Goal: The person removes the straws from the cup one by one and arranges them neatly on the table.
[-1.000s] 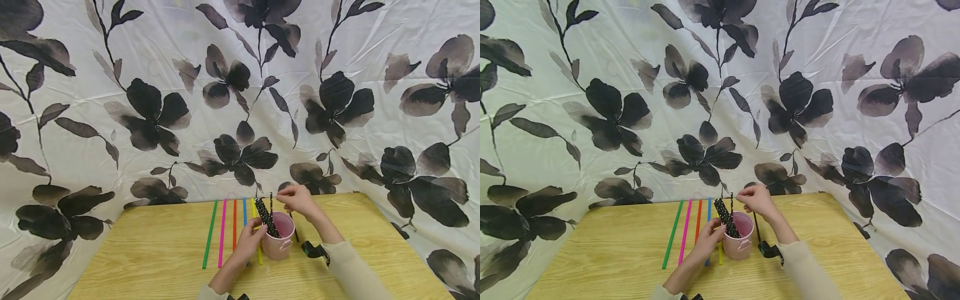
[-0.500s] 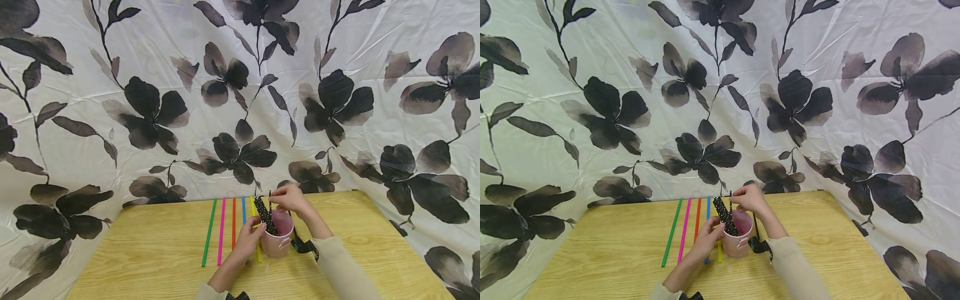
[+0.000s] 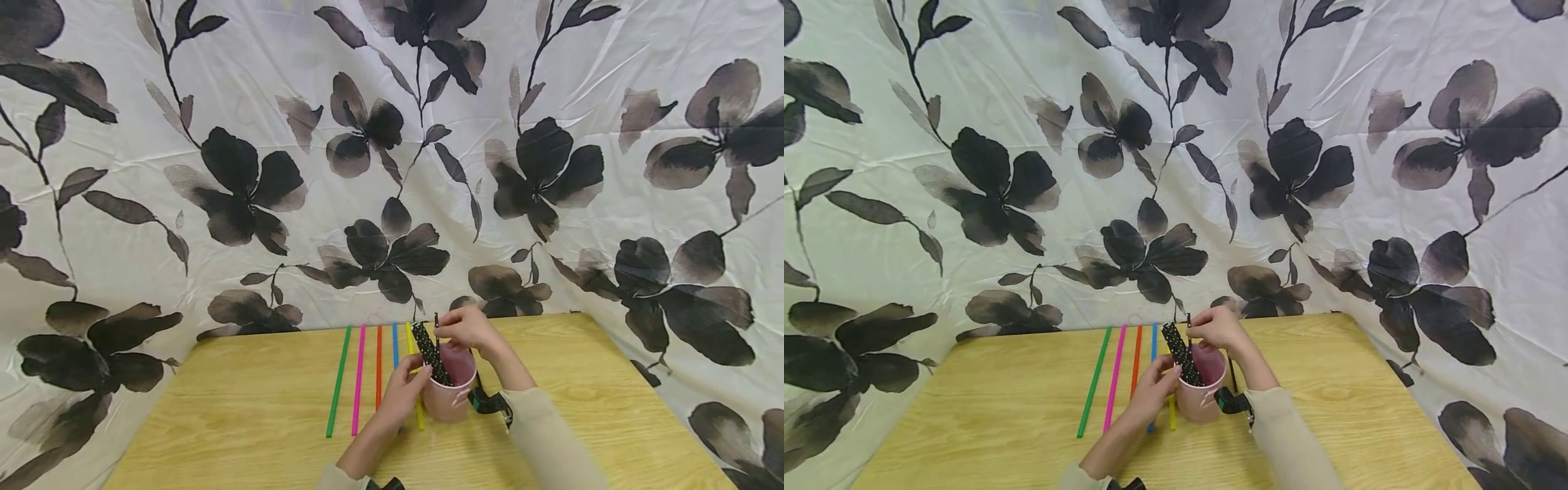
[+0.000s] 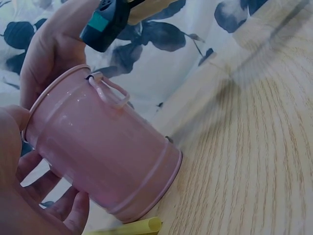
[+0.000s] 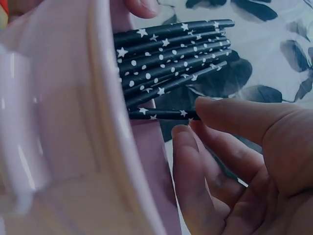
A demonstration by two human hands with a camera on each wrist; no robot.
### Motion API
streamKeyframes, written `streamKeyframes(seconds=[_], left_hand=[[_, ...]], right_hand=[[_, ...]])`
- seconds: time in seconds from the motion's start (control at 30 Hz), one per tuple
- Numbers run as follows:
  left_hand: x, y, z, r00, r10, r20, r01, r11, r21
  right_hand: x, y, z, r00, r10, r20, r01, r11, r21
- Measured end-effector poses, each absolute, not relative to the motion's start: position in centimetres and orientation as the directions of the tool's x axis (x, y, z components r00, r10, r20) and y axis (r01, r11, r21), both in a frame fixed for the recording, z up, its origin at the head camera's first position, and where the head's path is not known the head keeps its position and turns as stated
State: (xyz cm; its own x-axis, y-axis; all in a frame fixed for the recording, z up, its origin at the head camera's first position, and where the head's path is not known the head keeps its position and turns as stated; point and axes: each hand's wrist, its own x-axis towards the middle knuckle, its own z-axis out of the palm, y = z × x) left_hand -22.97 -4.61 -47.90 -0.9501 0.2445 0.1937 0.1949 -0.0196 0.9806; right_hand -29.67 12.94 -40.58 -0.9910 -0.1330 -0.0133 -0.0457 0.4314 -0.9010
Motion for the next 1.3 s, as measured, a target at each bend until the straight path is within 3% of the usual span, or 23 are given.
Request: streamKeyframes(seconds=[0.4,0.87,1.1,1.3], left_hand=[[-24.3,-4.1,-50.3,-0.947,0.252,0.197,0.201,-0.013,0.98],[-23.7,-4.7,-49.0,-0.948,0.256,0.189,0.196,0.001,0.981],[-22.5,-4.8,-47.0,-0.944,0.265,0.198,0.209,0.015,0.978],[-23.4,-4.6,-48.4,-0.945,0.249,0.21,0.218,0.004,0.976]], right_hand=[[-29.6,13.1,-40.1,-0.992,-0.123,-0.036,-0.015,0.389,-0.921],[-29.5,12.9,-37.9,-0.984,-0.098,0.149,-0.165,0.18,-0.97],[-29.7,13.8,-36.2,-0.943,0.12,0.31,-0.315,-0.03,-0.948],[-30.5,15.3,-35.4,-0.892,0.271,0.361,-0.394,-0.076,-0.916]])
